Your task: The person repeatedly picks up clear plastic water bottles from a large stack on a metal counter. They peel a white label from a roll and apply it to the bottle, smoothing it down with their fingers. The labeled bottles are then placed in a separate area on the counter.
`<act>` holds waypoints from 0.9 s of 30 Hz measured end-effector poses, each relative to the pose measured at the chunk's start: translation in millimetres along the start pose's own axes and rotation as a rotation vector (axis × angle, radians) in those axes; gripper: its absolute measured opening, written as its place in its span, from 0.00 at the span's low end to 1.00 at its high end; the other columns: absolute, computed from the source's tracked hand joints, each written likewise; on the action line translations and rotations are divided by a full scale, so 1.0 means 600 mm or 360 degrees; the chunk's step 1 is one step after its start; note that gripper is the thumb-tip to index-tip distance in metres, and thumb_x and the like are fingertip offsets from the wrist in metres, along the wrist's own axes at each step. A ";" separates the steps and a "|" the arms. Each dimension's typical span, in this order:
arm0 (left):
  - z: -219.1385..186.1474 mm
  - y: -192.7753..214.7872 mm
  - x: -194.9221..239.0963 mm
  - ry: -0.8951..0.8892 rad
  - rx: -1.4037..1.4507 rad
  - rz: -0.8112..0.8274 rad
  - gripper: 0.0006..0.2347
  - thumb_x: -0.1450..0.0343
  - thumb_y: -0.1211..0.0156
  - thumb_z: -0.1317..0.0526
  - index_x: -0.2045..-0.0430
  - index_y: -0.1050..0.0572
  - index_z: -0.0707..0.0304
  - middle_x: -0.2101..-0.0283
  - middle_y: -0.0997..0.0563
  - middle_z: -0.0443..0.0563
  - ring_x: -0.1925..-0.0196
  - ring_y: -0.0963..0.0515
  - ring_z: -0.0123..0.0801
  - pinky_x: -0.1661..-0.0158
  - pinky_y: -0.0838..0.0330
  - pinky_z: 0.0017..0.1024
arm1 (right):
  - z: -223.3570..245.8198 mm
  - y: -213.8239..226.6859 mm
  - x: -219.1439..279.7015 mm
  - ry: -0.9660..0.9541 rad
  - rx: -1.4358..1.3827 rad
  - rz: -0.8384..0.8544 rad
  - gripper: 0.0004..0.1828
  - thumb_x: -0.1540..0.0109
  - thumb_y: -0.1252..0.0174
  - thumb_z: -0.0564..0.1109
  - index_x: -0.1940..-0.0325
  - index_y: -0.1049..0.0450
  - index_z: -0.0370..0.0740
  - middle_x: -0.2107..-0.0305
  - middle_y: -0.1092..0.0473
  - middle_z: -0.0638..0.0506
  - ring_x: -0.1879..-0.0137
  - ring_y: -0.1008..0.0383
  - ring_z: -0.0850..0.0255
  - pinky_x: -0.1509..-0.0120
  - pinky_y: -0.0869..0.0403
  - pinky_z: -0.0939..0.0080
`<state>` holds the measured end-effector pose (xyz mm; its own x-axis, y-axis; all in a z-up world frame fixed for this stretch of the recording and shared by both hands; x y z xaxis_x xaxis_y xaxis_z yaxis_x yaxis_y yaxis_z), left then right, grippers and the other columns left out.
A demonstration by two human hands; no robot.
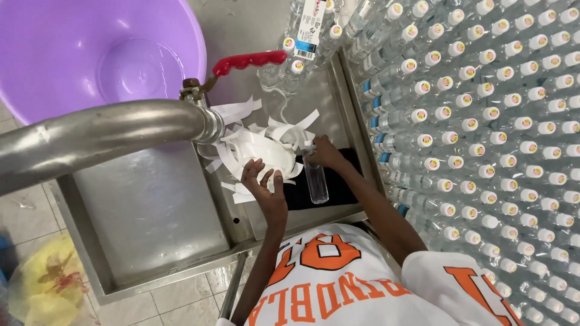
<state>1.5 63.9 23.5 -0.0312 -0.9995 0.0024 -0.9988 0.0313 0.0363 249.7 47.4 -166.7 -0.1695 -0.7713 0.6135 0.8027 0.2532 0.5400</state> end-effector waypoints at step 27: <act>0.006 -0.014 -0.007 0.0115 0.0052 0.0083 0.17 0.20 0.39 0.62 0.36 0.33 0.56 0.31 0.42 0.52 0.33 0.29 0.41 0.39 0.22 0.41 | 0.274 0.324 -0.003 0.1311 0.1069 -0.1905 0.21 0.31 0.37 0.33 0.34 0.22 0.43 0.49 0.16 0.51 0.36 0.19 0.56 0.19 0.35 0.41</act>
Point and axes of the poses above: each hand's wrist, its own x-axis away from the middle knuckle, its own y-axis out of the back of the hand, z = x × y, the point moved 6 cm from there along -x, towards the middle knuckle
